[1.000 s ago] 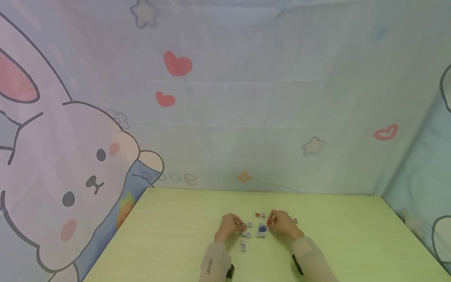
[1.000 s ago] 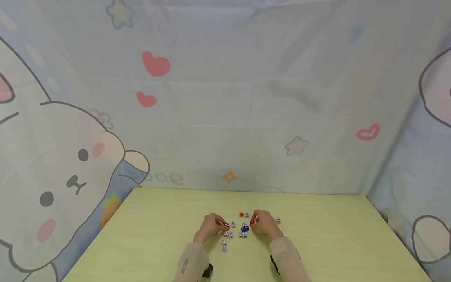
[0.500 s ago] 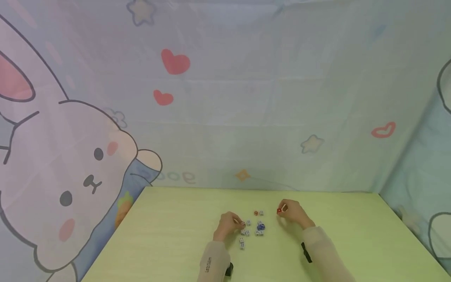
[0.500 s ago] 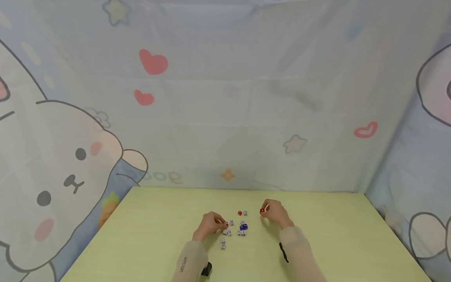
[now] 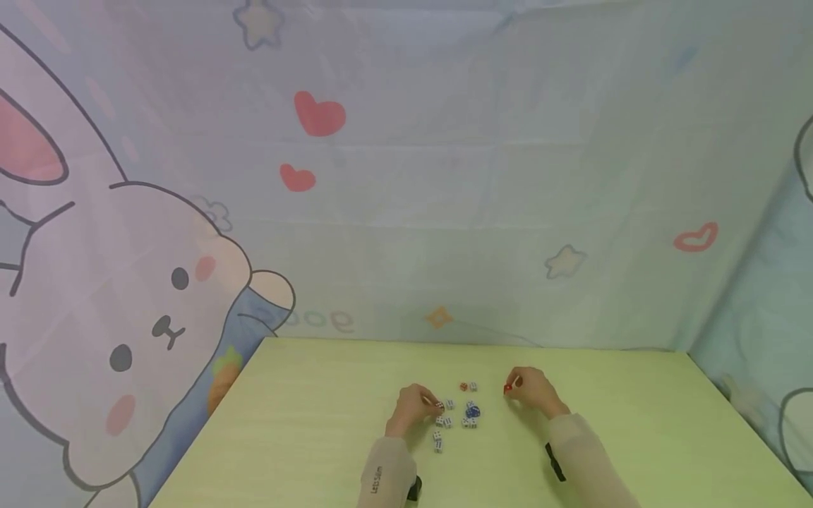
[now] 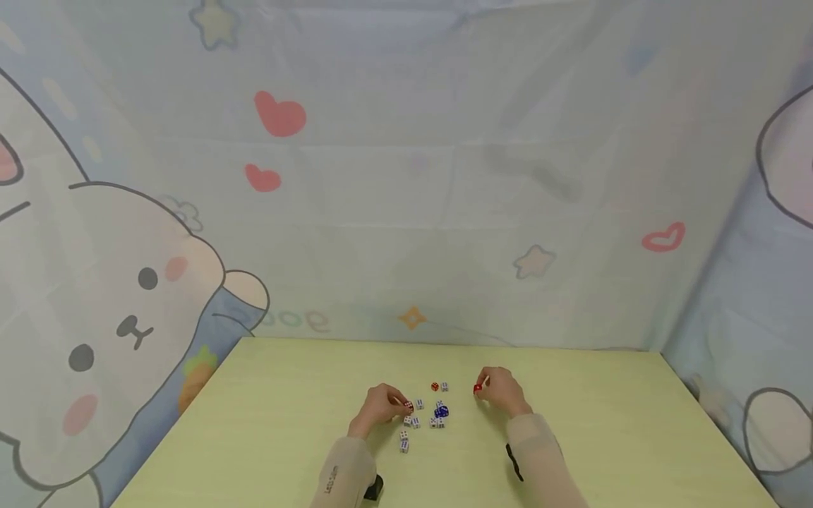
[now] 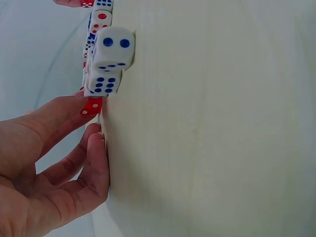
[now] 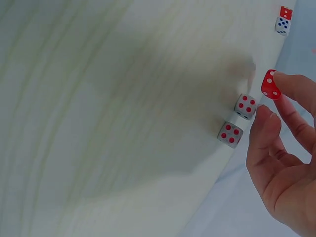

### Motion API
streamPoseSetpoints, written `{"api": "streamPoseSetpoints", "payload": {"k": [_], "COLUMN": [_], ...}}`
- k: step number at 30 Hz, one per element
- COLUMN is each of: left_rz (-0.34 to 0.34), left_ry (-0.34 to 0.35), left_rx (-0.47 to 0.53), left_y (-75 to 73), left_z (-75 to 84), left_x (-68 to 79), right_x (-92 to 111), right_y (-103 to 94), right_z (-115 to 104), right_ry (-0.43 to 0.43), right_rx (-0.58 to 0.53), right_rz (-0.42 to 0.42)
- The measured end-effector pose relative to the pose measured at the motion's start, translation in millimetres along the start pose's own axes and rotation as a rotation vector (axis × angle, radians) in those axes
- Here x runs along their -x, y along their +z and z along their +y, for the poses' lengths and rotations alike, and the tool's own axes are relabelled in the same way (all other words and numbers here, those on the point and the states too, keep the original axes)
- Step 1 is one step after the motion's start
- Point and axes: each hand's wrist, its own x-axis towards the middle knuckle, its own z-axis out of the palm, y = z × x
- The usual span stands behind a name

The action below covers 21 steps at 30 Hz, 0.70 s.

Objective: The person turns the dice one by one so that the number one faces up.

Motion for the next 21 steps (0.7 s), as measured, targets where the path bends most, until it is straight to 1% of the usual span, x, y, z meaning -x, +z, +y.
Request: {"api": "streamPoseSetpoints", "payload": {"k": [4,9,14,21], "left_rz": [0.002,0.0,0.002,-0.001], "left_ry": [0.008,0.001,-0.007,-0.027], "left_rx": [0.002,0.01,-0.004,-0.003], "left_y": [-0.5,-1.8,-1.8,-2.1], "left_z": [0.9,3.3,3.4,3.6], "left_x": [1.3,2.3,1.4,1.8], "right_x": [0.6,-4.2,-7.2,-3.9], "right_y": [2.7,7.8,9.9,7.1], "right_z": [-1.5,2.0,3.6,-6.9], "right_ry": [0.007,0.005,-0.004,-0.039], "right_rx": [0.012,0.019,0.045,0.061], "right_rz": [-0.003,0.002,0.006,0.028]}}
